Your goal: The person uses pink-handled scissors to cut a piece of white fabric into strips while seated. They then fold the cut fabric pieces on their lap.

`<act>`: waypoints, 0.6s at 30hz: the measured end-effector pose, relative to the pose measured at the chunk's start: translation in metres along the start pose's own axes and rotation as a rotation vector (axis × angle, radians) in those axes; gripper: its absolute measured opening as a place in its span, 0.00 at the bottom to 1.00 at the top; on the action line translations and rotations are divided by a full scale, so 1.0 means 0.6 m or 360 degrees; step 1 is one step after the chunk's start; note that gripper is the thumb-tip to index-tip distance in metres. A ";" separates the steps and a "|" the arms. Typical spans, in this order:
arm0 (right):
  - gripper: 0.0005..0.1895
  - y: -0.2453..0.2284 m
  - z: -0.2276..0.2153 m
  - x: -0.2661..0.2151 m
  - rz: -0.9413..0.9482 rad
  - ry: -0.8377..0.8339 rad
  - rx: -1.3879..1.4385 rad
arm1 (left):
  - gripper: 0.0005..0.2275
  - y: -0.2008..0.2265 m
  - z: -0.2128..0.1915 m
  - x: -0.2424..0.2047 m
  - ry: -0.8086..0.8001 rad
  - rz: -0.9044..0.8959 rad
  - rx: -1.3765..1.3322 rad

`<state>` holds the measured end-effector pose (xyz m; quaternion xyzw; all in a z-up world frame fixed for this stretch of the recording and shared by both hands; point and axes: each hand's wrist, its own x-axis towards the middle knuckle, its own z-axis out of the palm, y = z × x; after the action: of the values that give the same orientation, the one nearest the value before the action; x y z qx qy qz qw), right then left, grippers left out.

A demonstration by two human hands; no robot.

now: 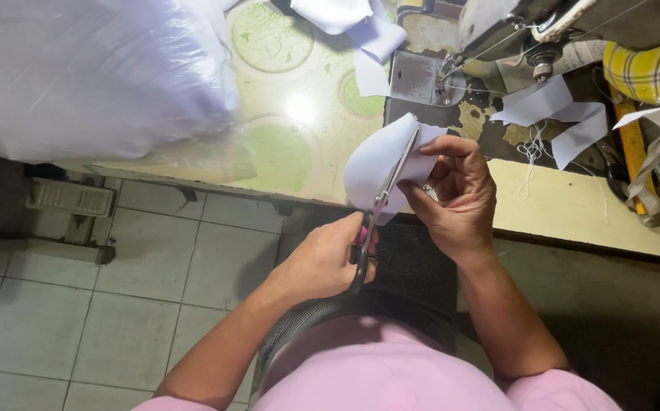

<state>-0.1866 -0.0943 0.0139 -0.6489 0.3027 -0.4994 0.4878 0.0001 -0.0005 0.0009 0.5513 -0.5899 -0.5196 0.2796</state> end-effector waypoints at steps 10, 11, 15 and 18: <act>0.23 -0.015 0.004 0.011 -0.0008 -0.0009 -0.0073 | 0.16 0.007 -0.011 -0.003 -0.0023 -0.0011 0.0006; 0.23 -0.014 0.004 0.011 -0.0010 -0.0006 -0.0087 | 0.16 0.009 -0.013 -0.003 -0.0035 -0.0004 0.0005; 0.23 -0.019 0.005 0.013 -0.0012 -0.0010 -0.0132 | 0.15 0.011 -0.013 -0.004 -0.0024 0.0038 -0.0006; 0.24 -0.017 0.006 0.013 -0.0011 -0.0007 -0.0086 | 0.14 -0.003 -0.012 0.000 0.0001 0.0029 -0.0004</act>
<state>-0.1814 -0.0965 0.0265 -0.6639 0.3128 -0.4913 0.4691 0.0071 -0.0024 0.0015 0.5458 -0.5940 -0.5176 0.2853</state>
